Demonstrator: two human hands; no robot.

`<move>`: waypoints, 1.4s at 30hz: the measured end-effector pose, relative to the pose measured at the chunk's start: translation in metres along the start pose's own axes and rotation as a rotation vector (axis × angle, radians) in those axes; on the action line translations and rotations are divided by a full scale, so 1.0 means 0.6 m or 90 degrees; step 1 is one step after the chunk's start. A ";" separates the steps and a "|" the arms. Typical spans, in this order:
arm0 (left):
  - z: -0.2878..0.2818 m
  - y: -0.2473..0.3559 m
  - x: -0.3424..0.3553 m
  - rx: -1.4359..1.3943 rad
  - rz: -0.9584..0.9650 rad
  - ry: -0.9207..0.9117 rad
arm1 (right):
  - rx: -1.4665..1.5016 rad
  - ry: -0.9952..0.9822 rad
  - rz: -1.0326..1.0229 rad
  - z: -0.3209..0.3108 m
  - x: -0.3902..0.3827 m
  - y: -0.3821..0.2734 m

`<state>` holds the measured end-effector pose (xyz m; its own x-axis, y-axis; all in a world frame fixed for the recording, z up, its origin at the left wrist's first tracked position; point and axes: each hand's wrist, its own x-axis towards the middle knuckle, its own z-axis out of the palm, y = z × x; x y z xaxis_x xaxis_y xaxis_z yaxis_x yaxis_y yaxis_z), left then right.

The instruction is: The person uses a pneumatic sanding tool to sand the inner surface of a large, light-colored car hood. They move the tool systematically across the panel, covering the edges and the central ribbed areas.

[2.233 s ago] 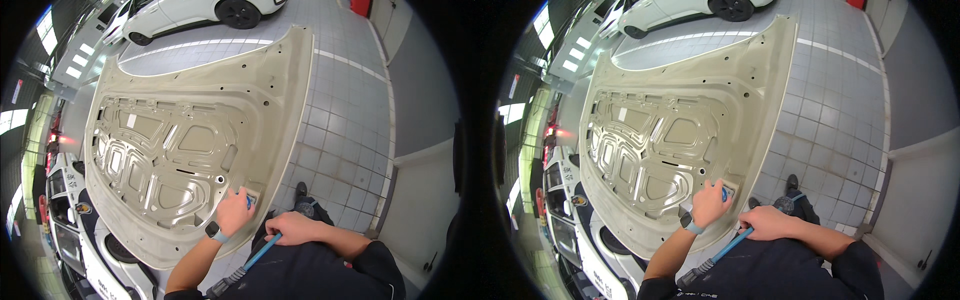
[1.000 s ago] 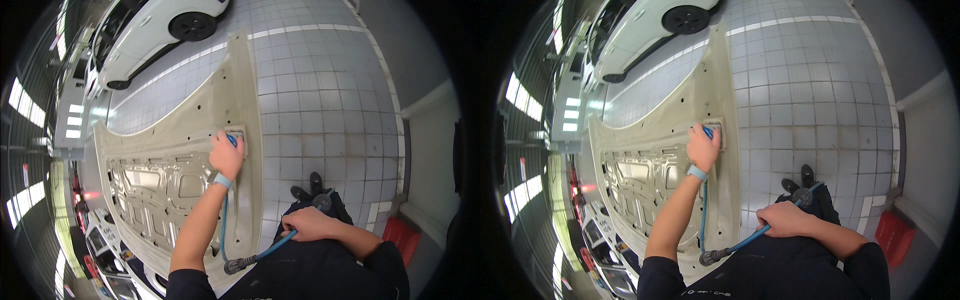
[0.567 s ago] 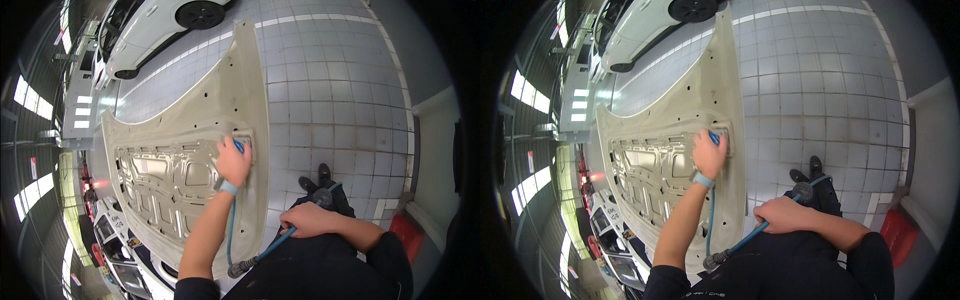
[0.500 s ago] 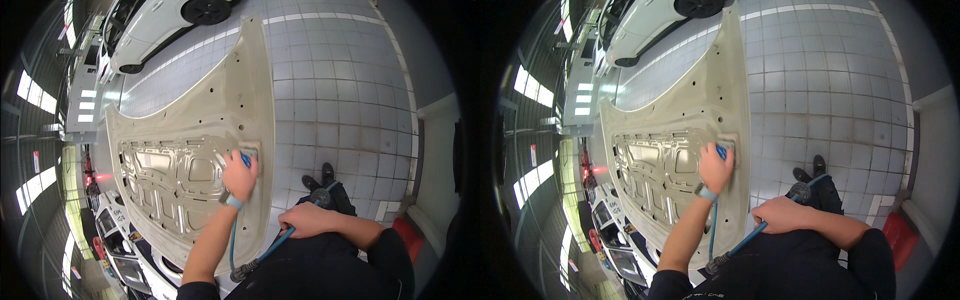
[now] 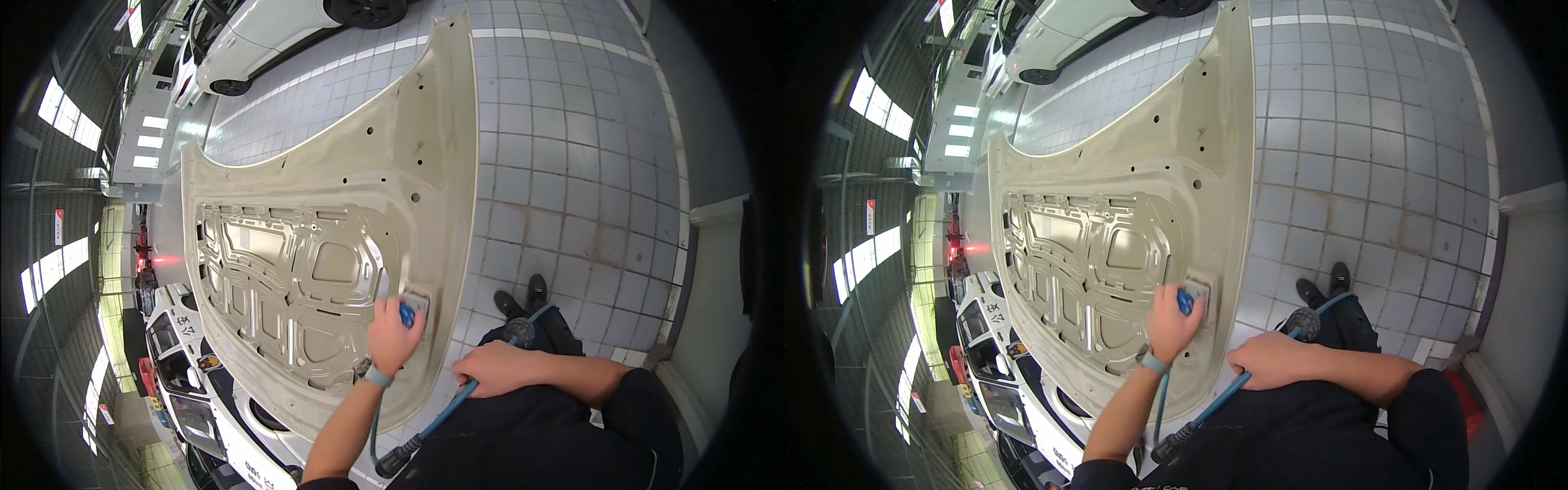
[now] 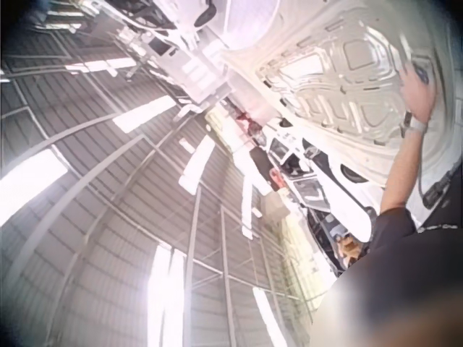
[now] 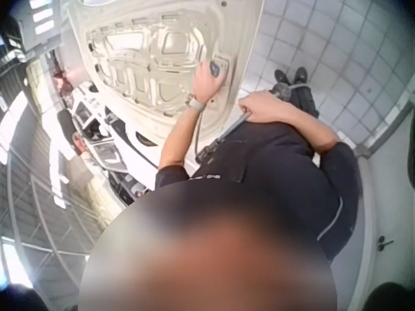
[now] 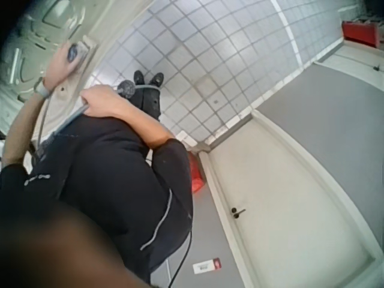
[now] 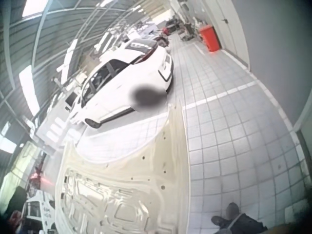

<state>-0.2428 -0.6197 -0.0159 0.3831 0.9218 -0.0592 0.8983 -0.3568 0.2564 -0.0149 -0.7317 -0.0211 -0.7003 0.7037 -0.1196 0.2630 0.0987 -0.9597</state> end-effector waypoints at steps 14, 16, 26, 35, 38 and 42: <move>-0.004 0.122 0.274 0.099 0.085 0.002 | -0.035 0.132 0.164 0.009 -0.071 -0.041; -0.015 0.110 0.247 0.095 0.077 -0.036 | -0.028 0.120 0.153 0.012 -0.064 -0.045; -0.037 -0.054 -0.052 -0.196 0.086 -0.183 | -0.029 -0.046 0.100 0.020 0.009 -0.069; -0.058 -0.181 -0.219 -0.354 -0.006 -0.350 | 0.061 -0.228 -0.071 0.015 0.074 -0.157; -0.039 -0.177 -0.190 -0.394 0.029 -0.325 | 0.059 -0.209 -0.060 0.016 0.081 -0.179; -0.012 -0.145 -0.091 -0.425 0.057 -0.307 | 0.040 -0.130 0.005 0.000 0.064 -0.185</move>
<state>-0.3432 -0.6378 -0.0277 0.6341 0.6734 -0.3800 0.6011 -0.1202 0.7901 -0.0707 -0.7158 0.0806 -0.8200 0.5463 -0.1708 0.2325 0.0452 -0.9716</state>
